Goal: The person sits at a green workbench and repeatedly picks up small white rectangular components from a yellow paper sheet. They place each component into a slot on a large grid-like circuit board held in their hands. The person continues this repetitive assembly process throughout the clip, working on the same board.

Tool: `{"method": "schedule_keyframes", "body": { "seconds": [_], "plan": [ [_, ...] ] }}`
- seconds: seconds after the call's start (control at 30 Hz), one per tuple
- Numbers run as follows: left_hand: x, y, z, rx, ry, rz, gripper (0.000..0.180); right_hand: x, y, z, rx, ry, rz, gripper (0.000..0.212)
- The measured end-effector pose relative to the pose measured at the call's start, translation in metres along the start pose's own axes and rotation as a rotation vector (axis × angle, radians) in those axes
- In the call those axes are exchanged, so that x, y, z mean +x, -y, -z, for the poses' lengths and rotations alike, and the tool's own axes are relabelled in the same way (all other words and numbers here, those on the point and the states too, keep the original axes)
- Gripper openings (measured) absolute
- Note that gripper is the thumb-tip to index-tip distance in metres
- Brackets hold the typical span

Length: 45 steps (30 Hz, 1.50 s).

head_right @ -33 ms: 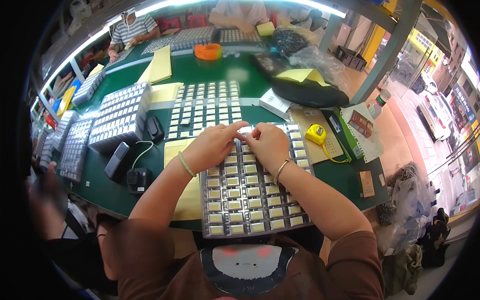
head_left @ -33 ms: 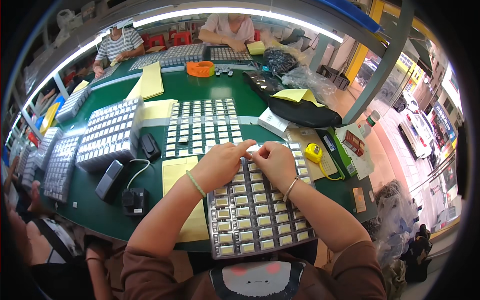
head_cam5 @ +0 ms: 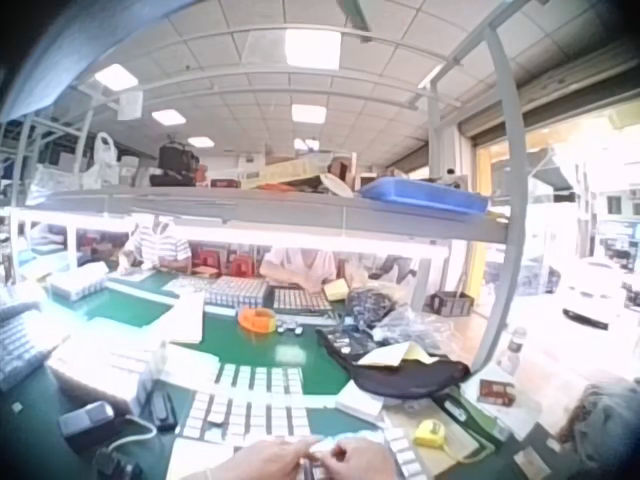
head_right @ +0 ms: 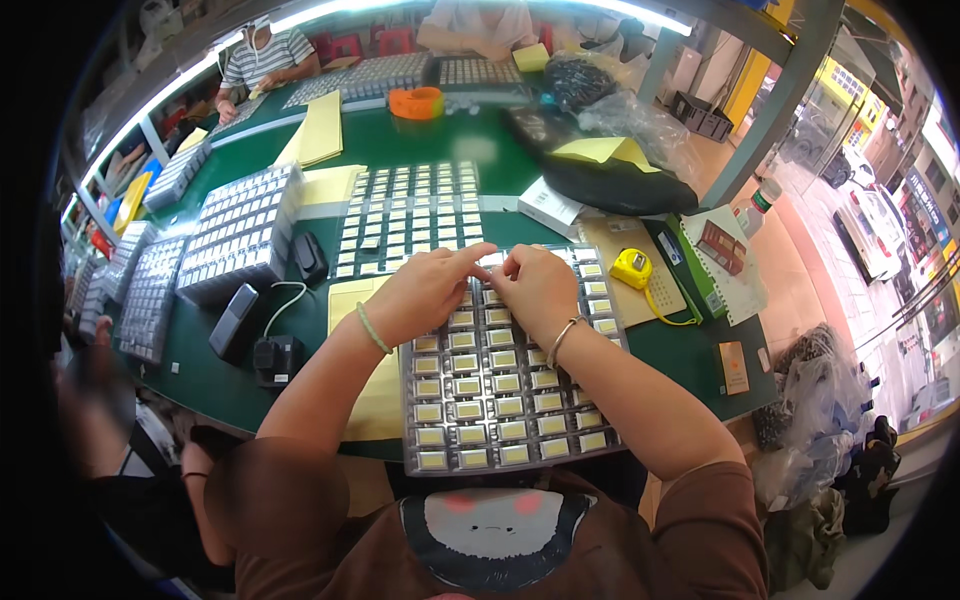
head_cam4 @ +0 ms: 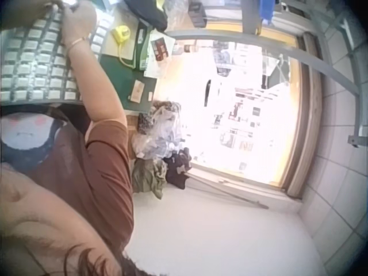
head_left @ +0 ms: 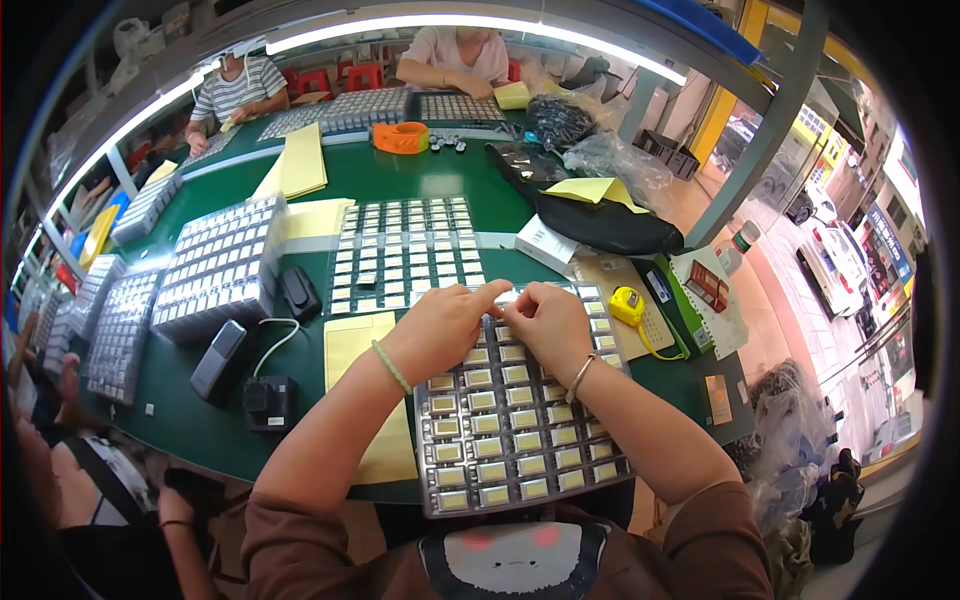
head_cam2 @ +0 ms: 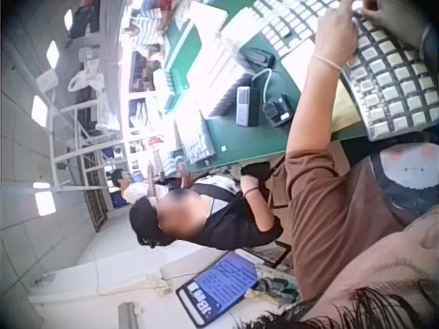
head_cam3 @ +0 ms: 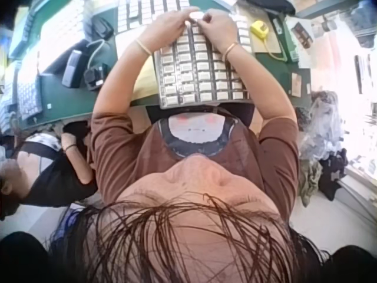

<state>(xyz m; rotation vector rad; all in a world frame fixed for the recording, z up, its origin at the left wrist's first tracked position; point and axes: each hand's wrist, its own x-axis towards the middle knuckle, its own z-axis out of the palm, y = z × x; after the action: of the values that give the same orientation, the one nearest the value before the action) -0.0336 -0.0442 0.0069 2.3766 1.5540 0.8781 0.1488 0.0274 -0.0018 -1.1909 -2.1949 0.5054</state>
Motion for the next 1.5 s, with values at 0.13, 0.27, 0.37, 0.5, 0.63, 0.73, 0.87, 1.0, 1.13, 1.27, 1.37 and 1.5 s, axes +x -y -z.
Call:
{"method": "schedule_keyframes", "body": {
  "seconds": [0.13,0.27,0.37,0.5,0.63,0.73,0.87,1.0,1.13,1.27,1.37,1.5],
  "plan": [
    [0.001,0.002,-0.002,0.056,-0.004,-0.016,0.048,-0.001,0.001,0.001,-0.075,-0.062,0.105,0.024],
    [0.0,0.003,-0.005,-0.008,-0.021,-0.027,0.046,0.006,-0.014,0.001,0.08,-0.111,0.095,0.023],
    [-0.001,-0.003,0.001,-0.095,-0.013,0.026,0.045,0.007,-0.015,0.007,0.238,-0.027,-0.028,0.022],
    [-0.006,0.002,0.012,-0.228,-0.141,0.095,0.041,0.008,-0.011,0.01,0.157,0.069,-0.017,0.022],
    [-0.039,0.059,0.04,-0.008,-0.247,0.31,0.033,0.02,-0.014,0.021,0.364,-0.001,-0.04,0.018],
    [-0.076,0.092,0.041,0.358,0.023,0.489,0.046,0.025,-0.008,0.031,0.405,-0.033,0.003,0.014],
    [-0.073,0.095,0.045,0.327,0.202,0.715,0.047,0.028,0.007,0.032,0.422,0.032,0.086,0.014],
    [-0.072,0.093,0.05,0.335,0.178,0.7,0.036,0.029,0.031,0.024,0.42,0.068,0.153,0.014],
    [-0.088,0.099,0.049,0.267,0.083,0.646,0.044,0.028,0.049,0.018,0.361,0.085,0.249,0.015],
    [-0.102,0.074,0.043,0.356,0.034,0.723,0.061,0.026,0.056,0.031,0.341,0.044,0.28,0.017],
    [-0.112,0.073,0.039,0.347,0.004,0.731,0.065,0.031,0.058,0.045,0.341,-0.005,0.321,0.018],
    [-0.115,0.08,0.045,0.23,0.059,0.801,0.062,0.033,0.061,0.047,0.387,-0.004,0.353,0.019]
  ]
}}
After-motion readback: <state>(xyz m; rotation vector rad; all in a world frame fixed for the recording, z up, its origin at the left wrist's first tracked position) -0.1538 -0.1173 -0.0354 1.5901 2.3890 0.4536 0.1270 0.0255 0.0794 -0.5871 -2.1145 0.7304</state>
